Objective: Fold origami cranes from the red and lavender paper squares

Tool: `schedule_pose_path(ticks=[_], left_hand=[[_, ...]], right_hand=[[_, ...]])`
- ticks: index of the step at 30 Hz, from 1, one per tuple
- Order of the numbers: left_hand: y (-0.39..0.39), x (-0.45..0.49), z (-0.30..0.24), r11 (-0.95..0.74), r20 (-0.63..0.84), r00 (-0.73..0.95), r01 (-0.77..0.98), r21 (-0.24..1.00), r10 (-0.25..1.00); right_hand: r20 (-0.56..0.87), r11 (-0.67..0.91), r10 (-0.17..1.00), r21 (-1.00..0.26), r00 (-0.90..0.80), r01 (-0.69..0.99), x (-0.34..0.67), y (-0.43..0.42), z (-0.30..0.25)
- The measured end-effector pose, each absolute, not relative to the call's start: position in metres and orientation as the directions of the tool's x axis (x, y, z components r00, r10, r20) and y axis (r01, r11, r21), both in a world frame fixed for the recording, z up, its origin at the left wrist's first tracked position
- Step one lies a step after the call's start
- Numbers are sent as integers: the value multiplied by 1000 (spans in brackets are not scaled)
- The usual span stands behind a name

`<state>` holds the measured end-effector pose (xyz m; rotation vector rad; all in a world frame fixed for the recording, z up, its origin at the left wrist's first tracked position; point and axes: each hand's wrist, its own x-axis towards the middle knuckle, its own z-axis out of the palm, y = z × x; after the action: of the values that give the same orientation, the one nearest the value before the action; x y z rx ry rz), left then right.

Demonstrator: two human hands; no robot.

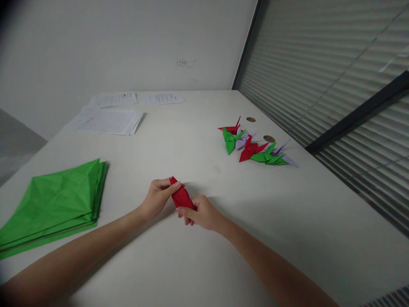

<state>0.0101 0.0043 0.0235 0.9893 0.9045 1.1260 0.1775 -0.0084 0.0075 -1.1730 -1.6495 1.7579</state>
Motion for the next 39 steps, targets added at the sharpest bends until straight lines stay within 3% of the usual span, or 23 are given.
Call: schedule_pose_path(ticks=[9, 21, 29, 39], left_hand=[[7, 11, 24, 258, -162, 252, -416, 872, 954], [12, 8, 24, 119, -83, 113, -356, 927, 990], [1, 11, 22, 276, -93, 520, -288, 917, 849], [0, 12, 18, 236, -73, 483, -286, 929, 873]], right_hand=[[-251, -161, 779, -966, -575, 203, 181, -6, 7], [-251, -183, 780, -968, -574, 174, 179, -6, 3], [-237, -185, 809, -971, -537, 151, 176, -7, 5], [-168, -104, 831, -983, -531, 150, 173, -9, 5]])
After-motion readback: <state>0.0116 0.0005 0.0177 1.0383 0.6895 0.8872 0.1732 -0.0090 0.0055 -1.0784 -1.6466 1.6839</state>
